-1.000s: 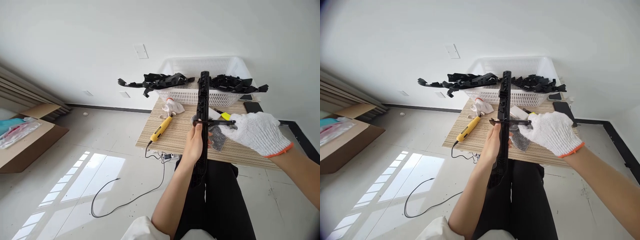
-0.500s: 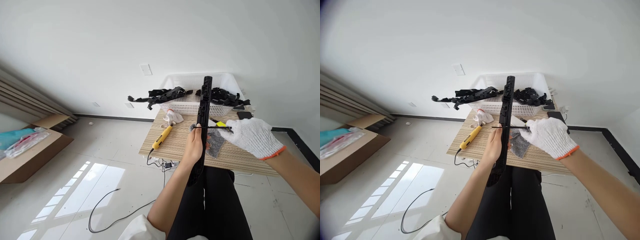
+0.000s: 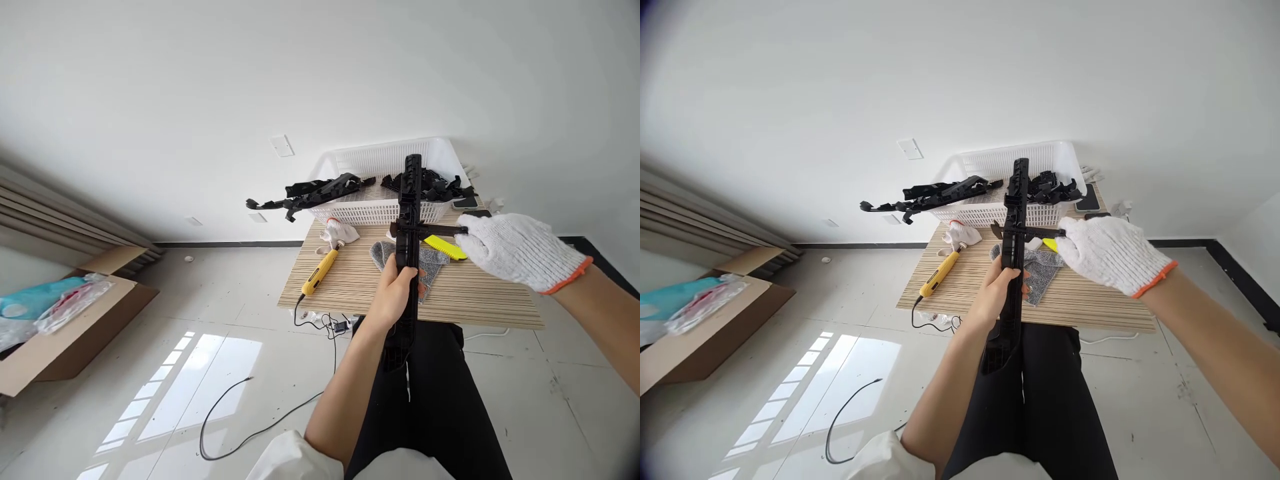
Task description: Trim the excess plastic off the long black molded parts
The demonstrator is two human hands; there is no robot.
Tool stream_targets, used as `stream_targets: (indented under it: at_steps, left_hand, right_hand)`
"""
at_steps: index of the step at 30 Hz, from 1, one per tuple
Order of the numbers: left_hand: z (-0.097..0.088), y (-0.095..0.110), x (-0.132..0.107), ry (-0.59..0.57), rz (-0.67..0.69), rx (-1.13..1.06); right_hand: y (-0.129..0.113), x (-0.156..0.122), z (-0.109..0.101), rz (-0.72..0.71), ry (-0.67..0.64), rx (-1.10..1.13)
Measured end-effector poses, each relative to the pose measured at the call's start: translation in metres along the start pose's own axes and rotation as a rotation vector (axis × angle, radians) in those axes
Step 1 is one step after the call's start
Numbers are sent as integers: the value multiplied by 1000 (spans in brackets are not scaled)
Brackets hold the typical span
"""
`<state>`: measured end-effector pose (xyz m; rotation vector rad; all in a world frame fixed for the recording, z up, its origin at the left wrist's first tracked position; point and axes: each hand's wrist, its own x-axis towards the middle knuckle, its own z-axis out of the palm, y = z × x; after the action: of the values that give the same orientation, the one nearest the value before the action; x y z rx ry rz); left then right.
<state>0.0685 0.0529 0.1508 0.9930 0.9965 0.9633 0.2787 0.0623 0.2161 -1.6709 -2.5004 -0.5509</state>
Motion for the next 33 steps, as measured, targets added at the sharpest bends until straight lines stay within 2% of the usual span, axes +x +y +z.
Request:
stream_targets:
  at_steps: [3,11,17,22,27,33]
  left_hand:
    - [1,-6,-2,4,-1,-7]
    - [-18,-21,-7,-17,-5,-13]
    - [-36,-16,-20,29,-2,-3]
    - [-46,-15,-29,43,23,-12]
    - [-48,-14,-28,55,9,-23]
    - [-43,-20,-23,10,-4,-9]
  right_hand:
    - [2,2,0,-67,-101,-67]
    - [-15,10,4,91,-169,105]
    - [-36,18,20,9,-5,-45]
    - [-48,19,30,37,63,-115]
    - [-47,16,28,26,80,-128]
    - [-45,12,11,83,-5,-128]
